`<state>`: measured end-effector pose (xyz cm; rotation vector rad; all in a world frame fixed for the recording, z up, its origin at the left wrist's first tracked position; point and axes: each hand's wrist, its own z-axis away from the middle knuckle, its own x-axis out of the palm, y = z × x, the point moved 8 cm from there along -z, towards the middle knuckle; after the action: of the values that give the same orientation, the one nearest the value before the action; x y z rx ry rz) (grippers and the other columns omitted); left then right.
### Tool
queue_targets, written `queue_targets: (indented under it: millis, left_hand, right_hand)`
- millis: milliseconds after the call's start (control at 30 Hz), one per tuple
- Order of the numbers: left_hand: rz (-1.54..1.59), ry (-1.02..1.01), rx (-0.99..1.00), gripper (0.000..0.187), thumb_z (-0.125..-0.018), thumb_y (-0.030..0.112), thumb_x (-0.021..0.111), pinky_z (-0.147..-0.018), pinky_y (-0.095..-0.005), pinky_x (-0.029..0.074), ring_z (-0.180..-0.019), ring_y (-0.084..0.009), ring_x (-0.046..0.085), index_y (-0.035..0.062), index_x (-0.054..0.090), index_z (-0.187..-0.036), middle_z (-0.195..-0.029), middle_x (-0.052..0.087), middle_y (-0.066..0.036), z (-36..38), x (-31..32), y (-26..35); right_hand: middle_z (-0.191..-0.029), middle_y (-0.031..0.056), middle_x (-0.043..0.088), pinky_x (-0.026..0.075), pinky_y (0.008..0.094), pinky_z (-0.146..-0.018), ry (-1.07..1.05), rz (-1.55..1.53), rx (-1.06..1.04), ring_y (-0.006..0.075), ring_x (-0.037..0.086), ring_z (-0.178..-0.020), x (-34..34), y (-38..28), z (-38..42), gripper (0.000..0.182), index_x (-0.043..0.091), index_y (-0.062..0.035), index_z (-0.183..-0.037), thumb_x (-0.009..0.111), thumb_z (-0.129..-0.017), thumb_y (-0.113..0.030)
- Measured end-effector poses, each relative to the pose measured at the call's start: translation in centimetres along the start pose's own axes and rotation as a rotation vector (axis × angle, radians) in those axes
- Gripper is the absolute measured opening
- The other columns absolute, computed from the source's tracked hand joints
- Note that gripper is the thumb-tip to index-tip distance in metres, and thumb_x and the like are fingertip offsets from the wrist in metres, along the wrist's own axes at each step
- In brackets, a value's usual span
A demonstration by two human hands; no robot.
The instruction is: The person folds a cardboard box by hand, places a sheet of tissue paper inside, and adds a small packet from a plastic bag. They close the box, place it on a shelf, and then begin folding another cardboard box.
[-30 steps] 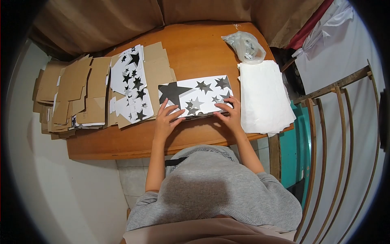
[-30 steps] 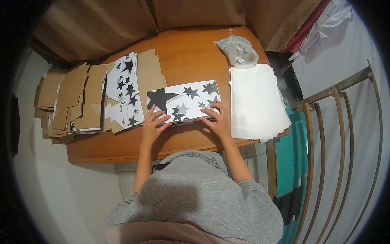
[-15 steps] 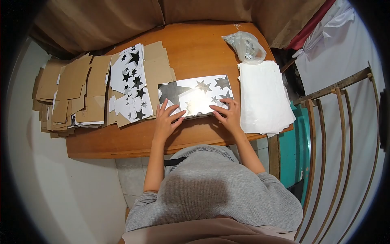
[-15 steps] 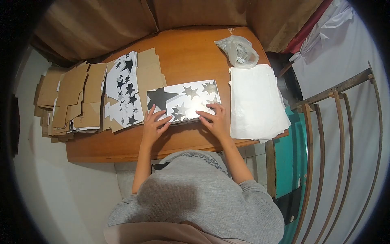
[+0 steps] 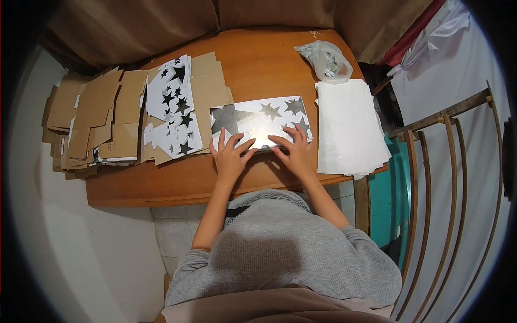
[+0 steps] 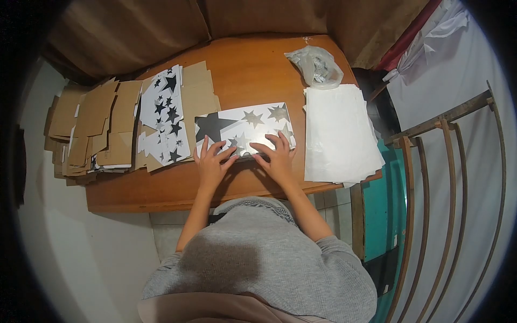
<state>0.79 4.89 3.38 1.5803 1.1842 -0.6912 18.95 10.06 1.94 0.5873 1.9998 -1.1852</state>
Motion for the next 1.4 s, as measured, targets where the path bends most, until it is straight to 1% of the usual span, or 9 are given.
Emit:
queue_targets:
  millis: [267, 333, 367, 567, 767, 833, 933, 1167, 1400]
  left_hand:
    - [-0.006, 0.088, 0.032, 0.028, -0.072, 0.045, 0.073, -0.102, -0.0643, 0.014, -0.129, -0.0298, 0.040, 0.0374, 0.072, -0.099, -0.109, 0.062, 0.007, 0.0, 0.3, 0.7]
    - [-0.026, 0.117, 0.055, 0.026, -0.073, 0.041, 0.074, -0.103, -0.0670, 0.010, -0.128, -0.0293, 0.042, 0.0384, 0.072, -0.098, -0.107, 0.063, 0.009, 0.2, 0.6, 1.1]
    - [-0.027, 0.117, 0.053, 0.026, -0.073, 0.041, 0.074, -0.103, -0.0670, 0.010, -0.128, -0.0293, 0.042, 0.0384, 0.072, -0.098, -0.107, 0.063, 0.009, 0.3, 0.8, 1.3]
    - [-0.016, 0.186, 0.060, 0.022, -0.075, 0.034, 0.073, -0.103, -0.0703, 0.004, -0.128, -0.0287, 0.043, 0.0388, 0.072, -0.096, -0.100, 0.065, 0.010, 0.7, 1.3, 2.0]
    - [0.080, 0.177, 0.023, 0.014, -0.072, 0.035, 0.075, -0.103, -0.0697, 0.003, -0.127, -0.0252, 0.043, 0.0315, 0.074, -0.085, -0.093, 0.064, 0.010, 0.1, 2.0, 1.7]
    - [0.100, 0.141, -0.035, 0.010, -0.072, 0.034, 0.075, -0.103, -0.0690, 0.003, -0.128, -0.0247, 0.043, 0.0291, 0.074, -0.080, -0.091, 0.064, 0.010, -0.1, 2.2, 1.7]
    - [0.128, 0.088, -0.096, 0.009, -0.073, 0.034, 0.074, -0.103, -0.0689, 0.003, -0.128, -0.0246, 0.042, 0.0282, 0.074, -0.080, -0.093, 0.063, 0.010, -0.4, 2.2, 1.6]
    - [0.095, -0.020, -0.158, 0.012, -0.075, 0.034, 0.073, -0.103, -0.0667, 0.005, -0.126, -0.0261, 0.042, 0.0306, 0.074, -0.086, -0.103, 0.061, 0.008, -0.9, 1.9, 2.1]
    - [0.069, -0.094, -0.156, 0.013, -0.078, 0.033, 0.070, -0.101, -0.0722, 0.005, -0.128, -0.0247, 0.040, 0.0335, 0.072, -0.091, -0.107, 0.057, 0.008, -1.0, 2.4, 2.3]
  right_hand:
    - [-0.128, 0.0025, 0.049, 0.023, 0.0542, -0.104, -0.054, 0.015, 0.057, 0.0321, 0.030, -0.132, 0.3, 0.5, -0.6, 0.037, 0.068, -0.0360, -0.108, 0.076, -0.073, -0.029]
    - [-0.126, 0.0016, 0.048, 0.023, 0.0655, -0.096, 0.002, 0.053, 0.016, 0.0304, 0.030, -0.132, 0.3, 0.2, -0.4, 0.036, 0.067, -0.0392, -0.108, 0.075, -0.073, -0.035]
    - [-0.126, 0.0016, 0.048, 0.023, 0.0655, -0.096, 0.000, 0.052, 0.015, 0.0304, 0.030, -0.132, 0.4, 0.3, -0.4, 0.036, 0.067, -0.0392, -0.108, 0.075, -0.073, -0.035]
    - [-0.126, 0.0018, 0.049, 0.022, 0.0633, -0.098, -0.003, 0.052, 0.028, 0.0301, 0.030, -0.132, 0.3, 0.5, -0.4, 0.033, 0.067, -0.0390, -0.107, 0.074, -0.075, -0.033]
    - [-0.121, 0.0007, 0.051, 0.024, 0.0583, -0.096, 0.018, 0.010, 0.061, 0.0277, 0.035, -0.125, 0.3, 0.9, -0.4, 0.033, 0.069, -0.0389, -0.103, 0.075, -0.071, -0.035]
    - [-0.117, 0.0011, 0.053, 0.027, 0.0491, -0.097, 0.001, 0.021, 0.094, 0.0257, 0.038, -0.119, -0.1, 0.7, -0.5, 0.033, 0.071, -0.0377, -0.102, 0.076, -0.070, -0.031]
    - [-0.113, 0.0003, 0.051, 0.027, 0.0540, -0.094, -0.028, 0.009, 0.094, 0.0254, 0.038, -0.116, -0.1, 0.8, -0.8, 0.032, 0.070, -0.0386, -0.101, 0.075, -0.069, -0.036]
    - [-0.114, 0.0008, 0.051, 0.027, 0.0543, -0.093, -0.074, -0.003, 0.114, 0.0252, 0.038, -0.116, -0.2, 0.7, -0.9, 0.033, 0.070, -0.0386, -0.102, 0.075, -0.070, -0.037]
    - [-0.116, 0.0022, 0.052, 0.027, 0.0555, -0.093, -0.084, 0.015, 0.097, 0.0253, 0.039, -0.116, -0.4, 0.3, -0.7, 0.035, 0.068, -0.0395, -0.106, 0.072, -0.071, -0.039]
